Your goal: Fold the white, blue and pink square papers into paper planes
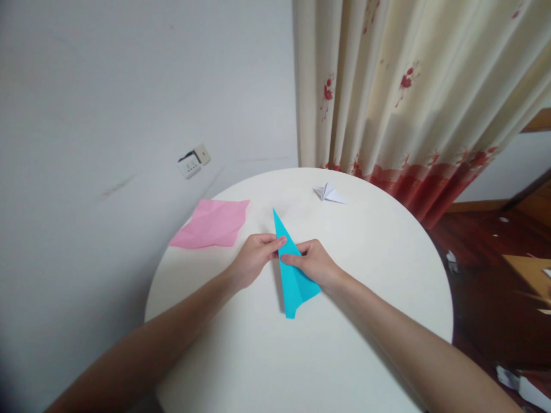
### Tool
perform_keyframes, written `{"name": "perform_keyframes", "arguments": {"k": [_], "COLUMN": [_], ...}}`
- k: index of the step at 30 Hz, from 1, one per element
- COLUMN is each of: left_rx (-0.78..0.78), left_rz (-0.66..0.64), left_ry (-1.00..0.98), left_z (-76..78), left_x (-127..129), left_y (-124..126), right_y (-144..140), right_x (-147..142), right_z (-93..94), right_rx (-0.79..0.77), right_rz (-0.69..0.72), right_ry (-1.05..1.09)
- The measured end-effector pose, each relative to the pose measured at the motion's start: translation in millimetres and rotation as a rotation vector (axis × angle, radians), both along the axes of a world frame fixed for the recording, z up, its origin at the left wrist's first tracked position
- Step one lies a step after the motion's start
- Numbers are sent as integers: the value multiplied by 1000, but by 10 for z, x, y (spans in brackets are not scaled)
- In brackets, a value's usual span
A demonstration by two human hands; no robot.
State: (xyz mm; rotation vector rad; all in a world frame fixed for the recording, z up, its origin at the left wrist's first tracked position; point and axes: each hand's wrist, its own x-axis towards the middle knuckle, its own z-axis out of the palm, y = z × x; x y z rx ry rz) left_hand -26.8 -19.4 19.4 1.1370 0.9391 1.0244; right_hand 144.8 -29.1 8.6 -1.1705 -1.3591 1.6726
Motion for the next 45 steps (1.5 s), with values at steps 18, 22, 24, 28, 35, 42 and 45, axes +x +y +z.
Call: {"name": "perform_keyframes", "arguments": {"k": [18, 22, 24, 28, 35, 42, 45], "left_rx": [143, 44, 3, -28, 5, 11, 33], "left_rz": [378, 176, 63, -117, -123, 66, 153], "left_ry": [-176, -90, -20, 137, 205, 102, 78], "left_z": [111, 73, 32, -2, 23, -63, -55], "left_x": [-367, -262, -152, 18, 44, 7, -40], "left_y": [403, 292, 172, -48, -115, -16, 51], "right_y": [76, 219, 245, 187, 159, 119, 71], "right_x": [61, 157, 179, 142, 73, 17, -27], "right_z": [-29, -16, 29, 143, 104, -14, -30], "right_rx": [-90, 53, 132, 287, 364, 455, 461], "right_rz": [201, -77, -182, -157, -168, -175, -174], "right_ry": [-44, -11, 19, 13, -10, -72, -111]}}
